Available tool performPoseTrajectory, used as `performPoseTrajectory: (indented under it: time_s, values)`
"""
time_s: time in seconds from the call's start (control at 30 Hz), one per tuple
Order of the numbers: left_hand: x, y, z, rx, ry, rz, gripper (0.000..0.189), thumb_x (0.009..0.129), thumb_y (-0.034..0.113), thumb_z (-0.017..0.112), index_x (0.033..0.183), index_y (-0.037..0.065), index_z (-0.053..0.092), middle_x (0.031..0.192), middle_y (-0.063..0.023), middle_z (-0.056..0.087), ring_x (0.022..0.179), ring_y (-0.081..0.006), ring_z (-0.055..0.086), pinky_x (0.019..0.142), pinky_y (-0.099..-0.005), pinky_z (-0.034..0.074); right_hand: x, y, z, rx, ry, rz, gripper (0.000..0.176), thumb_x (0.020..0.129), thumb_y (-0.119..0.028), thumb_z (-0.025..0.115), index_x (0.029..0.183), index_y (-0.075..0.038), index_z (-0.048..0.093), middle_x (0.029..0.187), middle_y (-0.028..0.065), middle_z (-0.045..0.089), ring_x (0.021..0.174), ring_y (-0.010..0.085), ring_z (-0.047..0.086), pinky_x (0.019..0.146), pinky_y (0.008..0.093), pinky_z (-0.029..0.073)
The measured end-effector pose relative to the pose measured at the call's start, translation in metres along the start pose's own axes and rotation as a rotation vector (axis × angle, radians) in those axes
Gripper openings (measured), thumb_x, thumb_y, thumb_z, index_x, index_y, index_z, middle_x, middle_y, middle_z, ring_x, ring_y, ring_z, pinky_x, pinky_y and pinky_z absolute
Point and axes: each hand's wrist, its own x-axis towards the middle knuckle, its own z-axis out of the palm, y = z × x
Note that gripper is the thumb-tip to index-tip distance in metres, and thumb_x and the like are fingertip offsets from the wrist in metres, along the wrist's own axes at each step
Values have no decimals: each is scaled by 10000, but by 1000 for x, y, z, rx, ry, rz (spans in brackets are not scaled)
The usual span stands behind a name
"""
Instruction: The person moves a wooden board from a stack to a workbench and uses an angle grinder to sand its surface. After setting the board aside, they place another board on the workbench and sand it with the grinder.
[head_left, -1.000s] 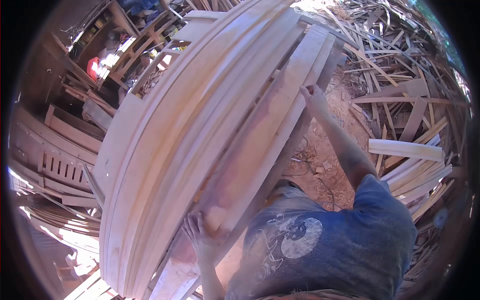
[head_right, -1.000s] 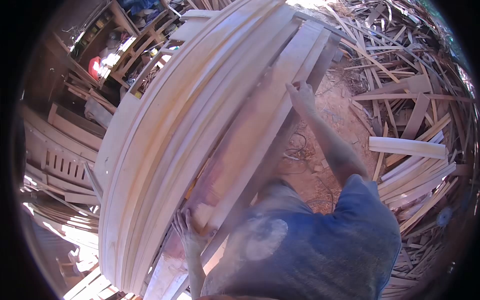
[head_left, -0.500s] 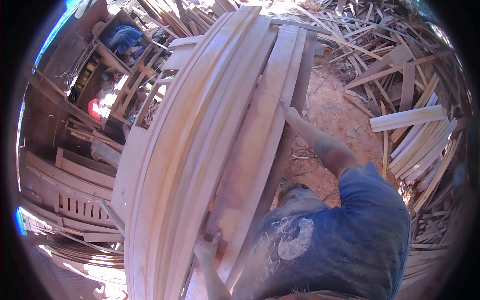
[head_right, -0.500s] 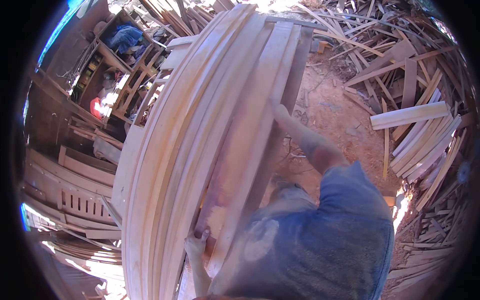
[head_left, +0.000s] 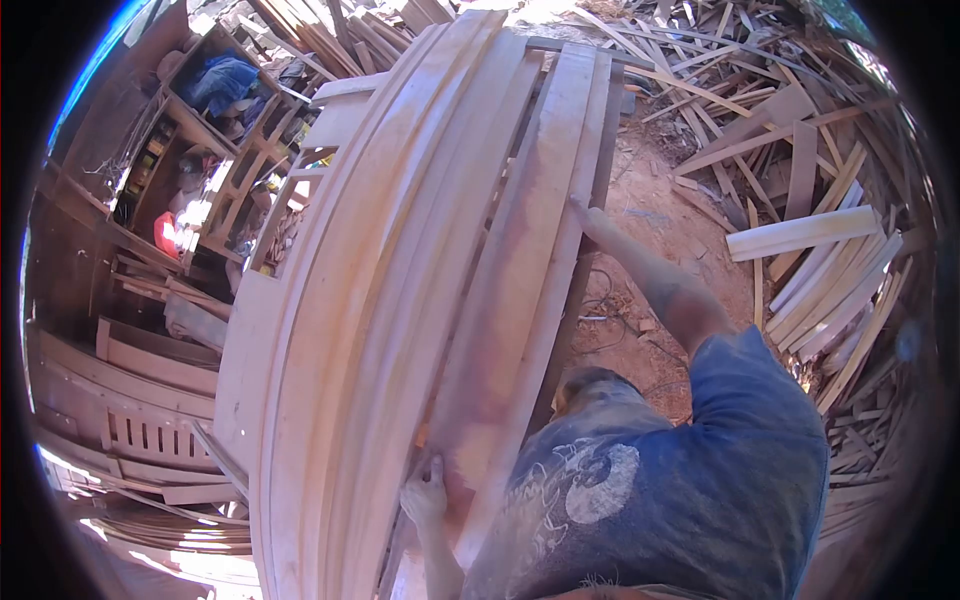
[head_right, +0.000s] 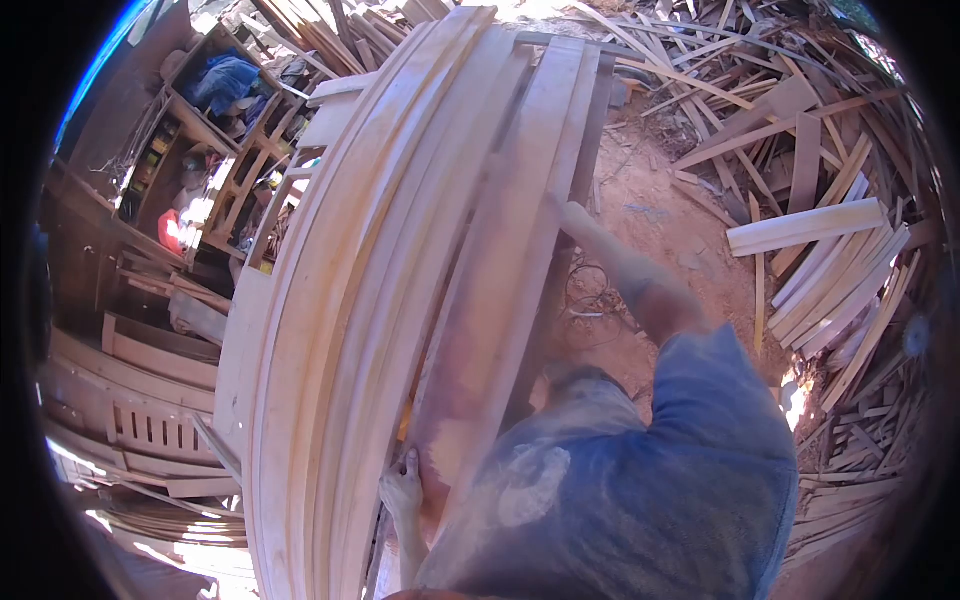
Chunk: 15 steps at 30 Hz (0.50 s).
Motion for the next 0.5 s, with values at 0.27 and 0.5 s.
performPoseTrajectory:
  time_s: [0.27,0.5]
  values:
    - [1,-17,20,93,-1,-26,647,917,614,484,1112,39,708,925,-288,673,839,-449,657,732,-494,511,-140,116,-124,104,142,192,847,917,-704,361,1293,44,487,915,244,689,709,308,711,604,391,599]
    - [5,-24,35,118,63,-71,651,910,602,504,1085,3,687,920,-284,663,855,-431,639,733,-483,503,-471,428,-173,-61,254,1036,622,933,-601,429,1300,-114,547,905,228,691,668,327,705,523,432,579]
